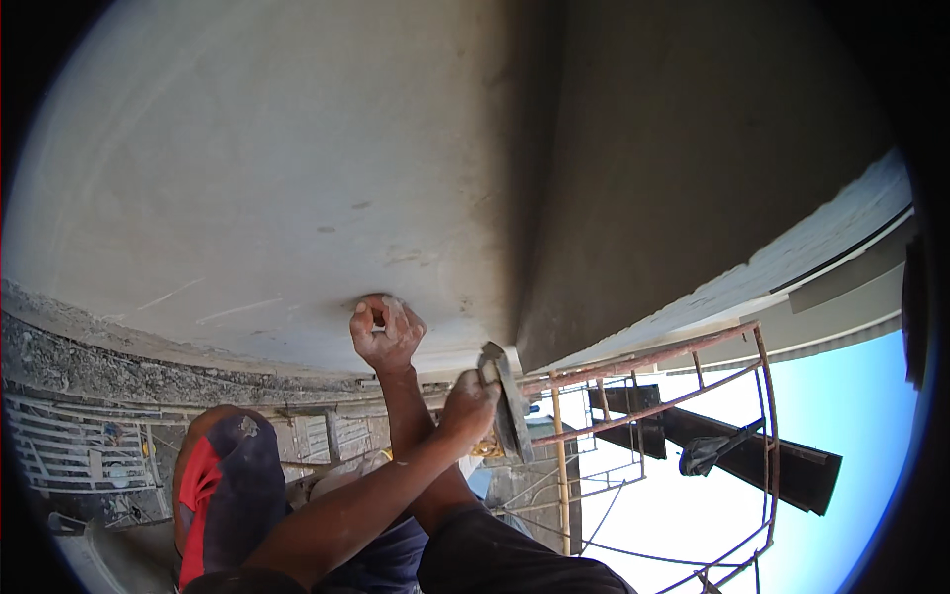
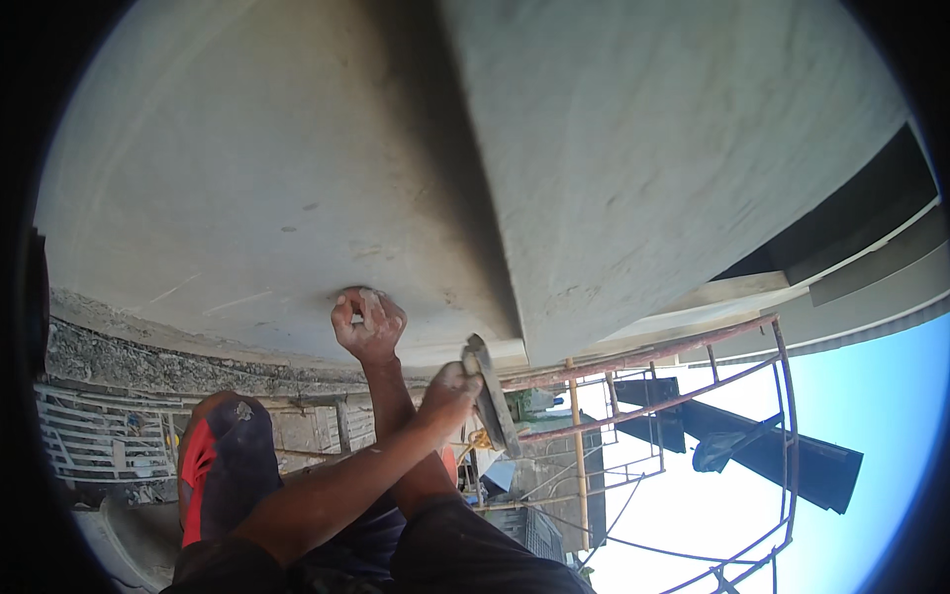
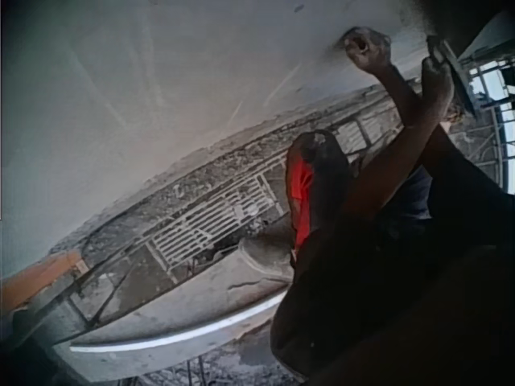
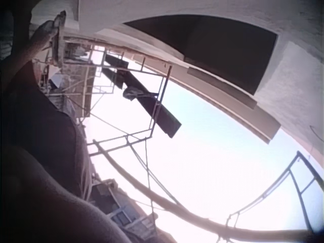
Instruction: The person smooths and shapes a concrete wall ledge using a float and a trowel, applies mortar along the joint, and brushes down the wall and ledge using a wet paintbrush.
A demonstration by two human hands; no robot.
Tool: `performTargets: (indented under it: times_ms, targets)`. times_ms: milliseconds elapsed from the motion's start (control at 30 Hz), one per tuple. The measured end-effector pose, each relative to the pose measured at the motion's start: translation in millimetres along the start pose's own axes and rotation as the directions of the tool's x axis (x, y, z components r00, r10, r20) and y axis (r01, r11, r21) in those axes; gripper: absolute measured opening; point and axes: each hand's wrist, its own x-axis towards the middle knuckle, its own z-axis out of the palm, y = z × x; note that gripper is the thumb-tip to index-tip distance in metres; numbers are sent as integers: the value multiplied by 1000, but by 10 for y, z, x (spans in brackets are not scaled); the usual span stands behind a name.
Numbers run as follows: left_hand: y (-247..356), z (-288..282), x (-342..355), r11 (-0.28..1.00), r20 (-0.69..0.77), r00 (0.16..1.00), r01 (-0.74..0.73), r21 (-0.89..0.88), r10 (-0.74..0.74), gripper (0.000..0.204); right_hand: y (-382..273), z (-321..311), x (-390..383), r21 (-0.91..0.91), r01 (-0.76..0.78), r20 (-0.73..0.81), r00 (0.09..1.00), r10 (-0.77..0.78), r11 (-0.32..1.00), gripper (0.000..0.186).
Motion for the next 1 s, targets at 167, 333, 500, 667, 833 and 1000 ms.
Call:
performTargets:
  times_ms: [167,333,500,667,833,1000]
  targets:
    - [271,-162,-136,921,-11,972,217,-323,-233,28,31,19,-83,-51,-42,-24,999,41,998,10]
    - [462,-73,54,836,220,954,285,-470,-202,37,-14,78,-116,-33,-113,-64,992,111,993,9]
    - [695,87,264,856,252,959,235,-461,-127,34,-43,100,-80,-24,-104,-20,994,104,994,10]
    - [1041,222,102,804,252,935,346,-484,-250,27,-25,41,-49,-7,-87,-35,996,87,996,8]
    - [1349,206,-218,849,188,982,125,-514,-31,27,0,-46,-61,-21,-107,-30,994,107,994,8]
    - [1893,-73,-743,877,118,979,-91,-471,164,28,-183,93,-140,-42,-128,-7,992,128,991,7]
